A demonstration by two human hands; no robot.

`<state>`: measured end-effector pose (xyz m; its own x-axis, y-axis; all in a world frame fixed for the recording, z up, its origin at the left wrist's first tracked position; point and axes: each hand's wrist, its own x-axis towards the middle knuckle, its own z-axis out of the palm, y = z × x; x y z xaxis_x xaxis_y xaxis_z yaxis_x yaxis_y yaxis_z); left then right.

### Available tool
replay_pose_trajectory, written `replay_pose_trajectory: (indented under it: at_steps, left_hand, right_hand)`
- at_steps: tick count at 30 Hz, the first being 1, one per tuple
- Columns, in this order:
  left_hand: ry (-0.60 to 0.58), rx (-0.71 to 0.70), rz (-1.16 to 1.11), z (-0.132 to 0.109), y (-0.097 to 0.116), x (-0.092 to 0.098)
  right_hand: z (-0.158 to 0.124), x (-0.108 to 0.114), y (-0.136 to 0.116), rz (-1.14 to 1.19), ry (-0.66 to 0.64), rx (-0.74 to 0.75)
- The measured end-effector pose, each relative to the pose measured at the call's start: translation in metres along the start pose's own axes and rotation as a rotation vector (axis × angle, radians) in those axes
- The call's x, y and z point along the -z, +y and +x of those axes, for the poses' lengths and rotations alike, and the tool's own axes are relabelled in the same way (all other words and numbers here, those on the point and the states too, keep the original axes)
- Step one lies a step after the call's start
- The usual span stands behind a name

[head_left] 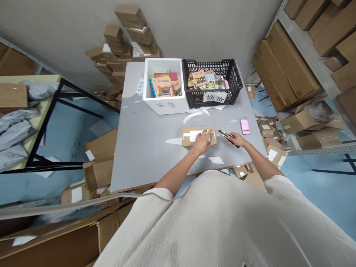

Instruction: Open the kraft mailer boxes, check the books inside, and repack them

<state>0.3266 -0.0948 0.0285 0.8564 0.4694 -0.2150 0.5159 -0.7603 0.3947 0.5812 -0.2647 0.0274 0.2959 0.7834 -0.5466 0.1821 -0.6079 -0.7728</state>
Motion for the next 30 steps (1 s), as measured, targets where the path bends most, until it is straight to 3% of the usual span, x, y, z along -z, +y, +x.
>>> replay_pose_trajectory:
  at_steps: [6,13,17,24,30]
  left_hand:
    - [0.108,0.084,-0.010,0.009,-0.006,0.009]
    - [0.045,0.142,0.025,0.025,-0.015,0.006]
    - [0.036,0.172,0.021,0.026,-0.014,0.007]
    - [0.125,0.088,0.044,0.012,-0.013,-0.005]
    - [0.185,0.091,-0.005,0.012,-0.015,-0.014]
  right_hand:
    - [-0.009,-0.006,-0.006,-0.016,0.077,0.098]
    - [-0.019,-0.017,-0.011,-0.374,0.123,0.327]
    - [-0.020,-0.019,-0.011,-0.500,0.116,0.320]
    - [-0.018,-0.022,-0.005,-0.540,0.122,0.325]
    - [-0.010,-0.035,0.005,-0.562,0.207,0.339]
